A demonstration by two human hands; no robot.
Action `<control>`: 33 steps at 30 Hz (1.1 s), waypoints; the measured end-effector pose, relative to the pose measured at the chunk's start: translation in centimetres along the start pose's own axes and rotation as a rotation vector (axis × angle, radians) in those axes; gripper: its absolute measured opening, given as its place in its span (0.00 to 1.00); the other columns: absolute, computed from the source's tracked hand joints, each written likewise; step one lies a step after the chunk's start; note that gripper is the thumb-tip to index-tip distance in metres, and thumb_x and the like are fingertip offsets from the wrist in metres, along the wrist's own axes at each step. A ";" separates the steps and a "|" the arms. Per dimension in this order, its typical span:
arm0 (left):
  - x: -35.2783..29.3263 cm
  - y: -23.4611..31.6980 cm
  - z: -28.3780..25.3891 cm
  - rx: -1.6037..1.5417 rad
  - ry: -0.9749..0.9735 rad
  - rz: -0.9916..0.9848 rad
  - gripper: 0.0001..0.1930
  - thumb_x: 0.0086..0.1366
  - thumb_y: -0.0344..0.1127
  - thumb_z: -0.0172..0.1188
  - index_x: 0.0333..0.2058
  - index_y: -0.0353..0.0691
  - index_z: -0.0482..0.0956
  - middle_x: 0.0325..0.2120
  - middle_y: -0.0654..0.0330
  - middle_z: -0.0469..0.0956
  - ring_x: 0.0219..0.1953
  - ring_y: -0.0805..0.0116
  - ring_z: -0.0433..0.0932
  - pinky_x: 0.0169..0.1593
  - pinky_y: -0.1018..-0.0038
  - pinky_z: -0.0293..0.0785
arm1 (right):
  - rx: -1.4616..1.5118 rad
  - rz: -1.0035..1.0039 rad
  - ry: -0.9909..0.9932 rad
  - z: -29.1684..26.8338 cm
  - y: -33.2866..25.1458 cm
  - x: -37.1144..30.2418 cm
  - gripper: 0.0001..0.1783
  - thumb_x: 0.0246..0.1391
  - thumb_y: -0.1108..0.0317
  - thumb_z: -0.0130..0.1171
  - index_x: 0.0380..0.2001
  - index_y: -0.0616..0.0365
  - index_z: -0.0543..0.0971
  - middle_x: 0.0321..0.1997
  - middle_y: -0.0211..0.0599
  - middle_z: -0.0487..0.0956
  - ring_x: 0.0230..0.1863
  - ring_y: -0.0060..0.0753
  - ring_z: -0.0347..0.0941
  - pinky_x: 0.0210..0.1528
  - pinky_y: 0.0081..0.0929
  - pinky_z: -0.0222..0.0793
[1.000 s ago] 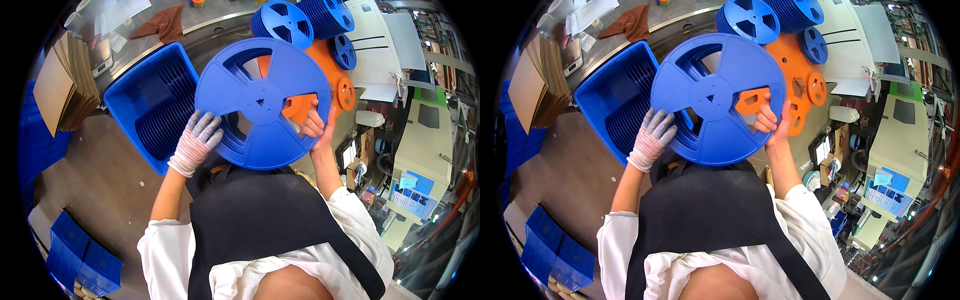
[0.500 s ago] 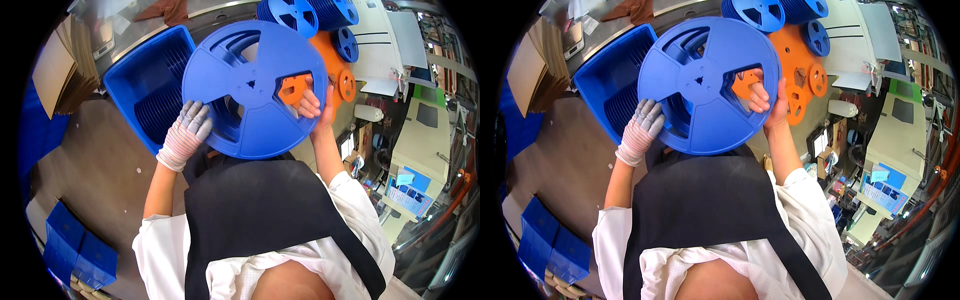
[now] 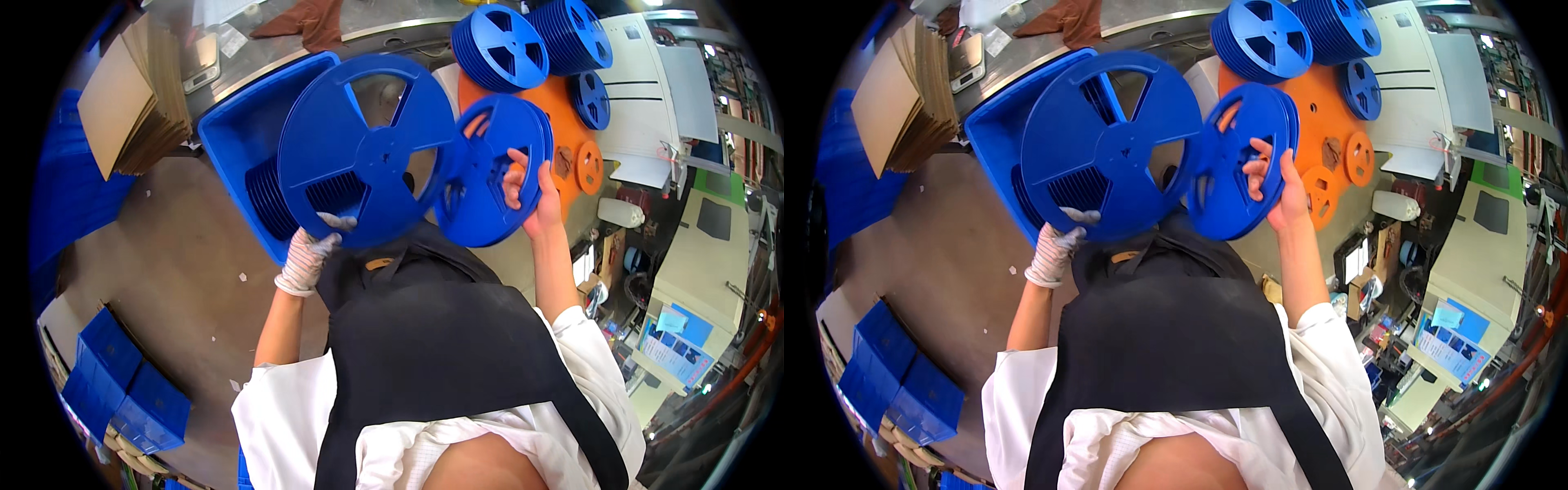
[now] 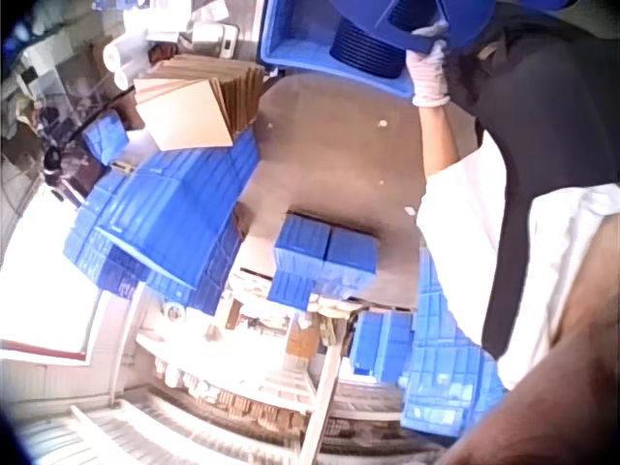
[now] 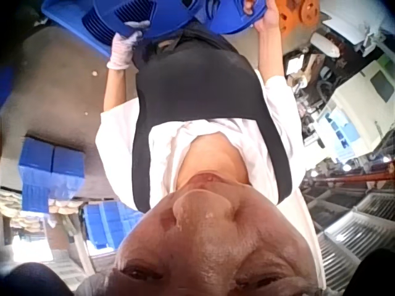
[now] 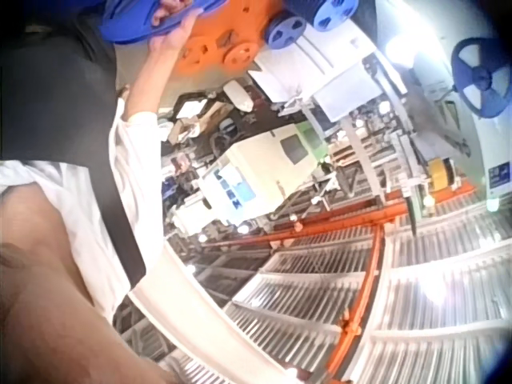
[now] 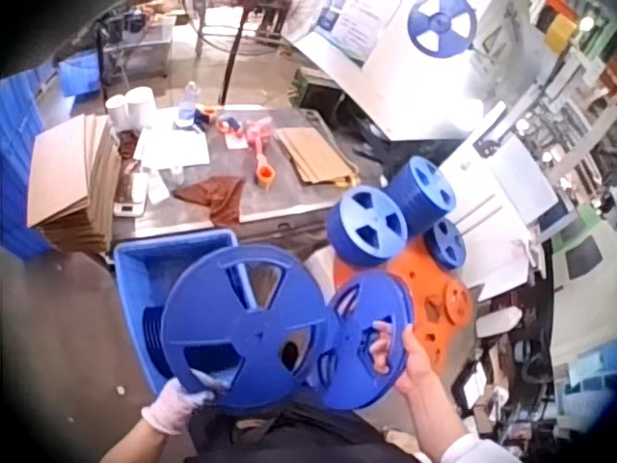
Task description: The person repeatedly picks up blue plastic spools from a table and stacks them into a blue plastic bin. The person wears gloves and handles the spools one by one, placing them vertically into the container. The task continues for the duration of the clip, filling the bin with the spools.
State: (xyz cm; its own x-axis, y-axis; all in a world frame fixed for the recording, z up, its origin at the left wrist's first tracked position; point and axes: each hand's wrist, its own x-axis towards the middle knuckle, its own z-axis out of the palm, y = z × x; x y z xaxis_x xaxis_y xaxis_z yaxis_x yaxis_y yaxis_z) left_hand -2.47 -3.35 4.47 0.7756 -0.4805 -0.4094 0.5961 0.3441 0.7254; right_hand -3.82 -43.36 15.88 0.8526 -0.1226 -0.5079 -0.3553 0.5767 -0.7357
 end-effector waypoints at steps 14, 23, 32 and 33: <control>1.0 -3.9 -3.8 -0.374 0.356 -0.050 0.16 0.61 0.18 0.55 0.46 0.42 0.72 0.47 0.49 0.79 0.49 0.55 0.79 0.51 0.60 0.81 | -0.164 0.100 0.384 -3.7 1.3 0.0 0.29 0.67 0.44 0.44 0.52 0.60 0.73 0.33 0.33 0.77 0.32 0.29 0.76 0.36 0.31 0.76; 11.4 -7.8 -8.5 0.495 0.922 -0.227 0.14 0.61 0.35 0.66 0.43 0.45 0.73 0.38 0.59 0.79 0.40 0.64 0.78 0.37 0.65 0.76 | -0.218 0.086 0.425 -4.7 1.8 -0.4 0.28 0.67 0.45 0.45 0.51 0.62 0.71 0.27 0.33 0.76 0.27 0.25 0.75 0.32 0.26 0.74; 18.2 -11.3 -10.8 0.584 0.795 -0.222 0.20 0.59 0.28 0.62 0.50 0.45 0.73 0.39 0.56 0.80 0.38 0.64 0.79 0.43 0.68 0.75 | -0.279 0.088 0.464 -4.5 1.5 -0.8 0.24 0.67 0.47 0.47 0.48 0.60 0.71 0.29 0.36 0.78 0.27 0.27 0.77 0.32 0.27 0.76; 17.9 -12.1 -12.0 0.601 0.793 -0.219 0.25 0.59 0.28 0.62 0.56 0.46 0.69 0.44 0.53 0.78 0.44 0.61 0.77 0.48 0.67 0.72 | -0.307 0.085 0.473 -4.1 1.7 -0.6 0.23 0.67 0.48 0.47 0.47 0.59 0.71 0.29 0.37 0.78 0.27 0.27 0.77 0.32 0.27 0.76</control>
State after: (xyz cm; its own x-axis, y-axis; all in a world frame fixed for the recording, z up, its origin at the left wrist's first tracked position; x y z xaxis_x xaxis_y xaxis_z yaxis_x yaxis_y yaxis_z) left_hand 6.69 -6.47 -18.29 0.7066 0.2637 -0.6566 0.7076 -0.2542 0.6593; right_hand -6.50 -45.60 13.14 0.5769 -0.4754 -0.6642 -0.5702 0.3479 -0.7442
